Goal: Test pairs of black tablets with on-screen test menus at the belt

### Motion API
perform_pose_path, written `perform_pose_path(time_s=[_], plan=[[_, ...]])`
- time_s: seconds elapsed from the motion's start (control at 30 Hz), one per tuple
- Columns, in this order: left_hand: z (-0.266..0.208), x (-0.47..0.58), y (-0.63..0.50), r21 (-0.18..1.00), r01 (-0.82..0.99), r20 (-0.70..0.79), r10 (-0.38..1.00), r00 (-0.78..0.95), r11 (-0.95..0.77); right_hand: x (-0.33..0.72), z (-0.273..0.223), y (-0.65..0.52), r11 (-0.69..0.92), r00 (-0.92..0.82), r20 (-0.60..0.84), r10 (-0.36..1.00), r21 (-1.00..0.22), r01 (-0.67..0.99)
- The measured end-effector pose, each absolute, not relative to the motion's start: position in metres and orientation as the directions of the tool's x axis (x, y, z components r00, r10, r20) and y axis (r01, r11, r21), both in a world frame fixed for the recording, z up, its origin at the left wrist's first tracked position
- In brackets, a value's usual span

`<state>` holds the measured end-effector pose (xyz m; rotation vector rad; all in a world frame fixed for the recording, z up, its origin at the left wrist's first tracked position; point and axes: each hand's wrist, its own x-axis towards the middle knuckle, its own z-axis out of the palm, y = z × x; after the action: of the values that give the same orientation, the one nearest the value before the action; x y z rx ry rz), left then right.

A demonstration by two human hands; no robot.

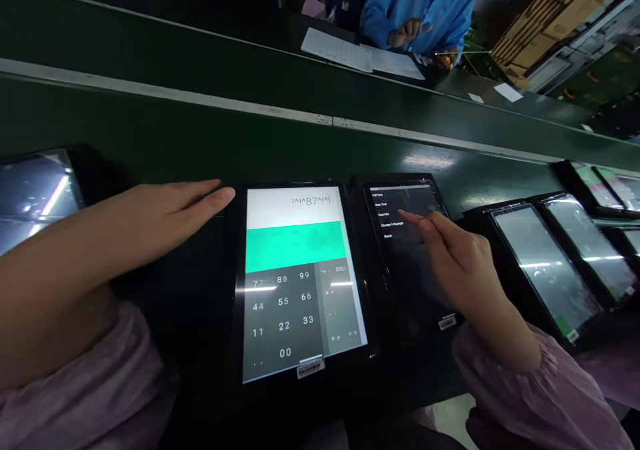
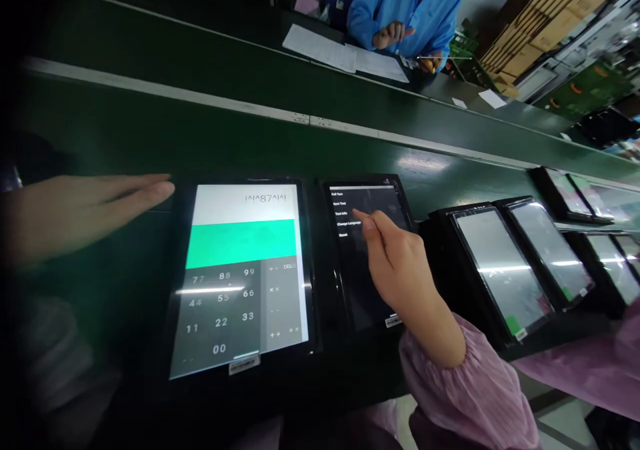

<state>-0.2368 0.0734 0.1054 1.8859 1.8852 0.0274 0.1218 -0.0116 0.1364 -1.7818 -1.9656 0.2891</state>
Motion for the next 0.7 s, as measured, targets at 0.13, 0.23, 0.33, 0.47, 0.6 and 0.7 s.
perform_pose_path(time_s=[0.13, 0.23, 0.33, 0.47, 0.6, 0.7], plan=[[0.119, -0.212, 0.071, 0.497, 0.85, -0.4, 0.915, 0.05, 0.171, 0.13, 0.134, -0.014, 0.144, -0.046, 0.212, 0.976, -0.473, 0.869], [0.113, -0.213, 0.072, 0.483, 0.859, -0.381, 0.924, 0.031, 0.17, 0.135, 0.136, -0.022, 0.113, 0.024, 0.252, 0.967, -0.514, 0.851], [0.107, -0.221, 0.075, 0.411, 0.887, -0.405, 0.914, -0.031, 0.212, 0.142, 0.137, -0.03, 0.088, 0.051, 0.237, 0.97, -0.542, 0.836], [0.115, -0.219, 0.078, 0.354, 0.903, -0.492, 0.869, -0.043, 0.245, 0.151, 0.136, -0.039, 0.078, 0.054, 0.212, 0.976, -0.567, 0.82], [0.128, -0.207, 0.078, 0.42, 0.887, -0.551, 0.83, 0.08, 0.193, 0.161, 0.136, -0.048, 0.053, 0.071, 0.191, 0.979, -0.578, 0.814], [0.124, -0.208, 0.079, 0.439, 0.885, -0.545, 0.829, 0.125, 0.156, 0.163, 0.135, -0.054, 0.058, 0.076, 0.199, 0.977, -0.593, 0.803]])
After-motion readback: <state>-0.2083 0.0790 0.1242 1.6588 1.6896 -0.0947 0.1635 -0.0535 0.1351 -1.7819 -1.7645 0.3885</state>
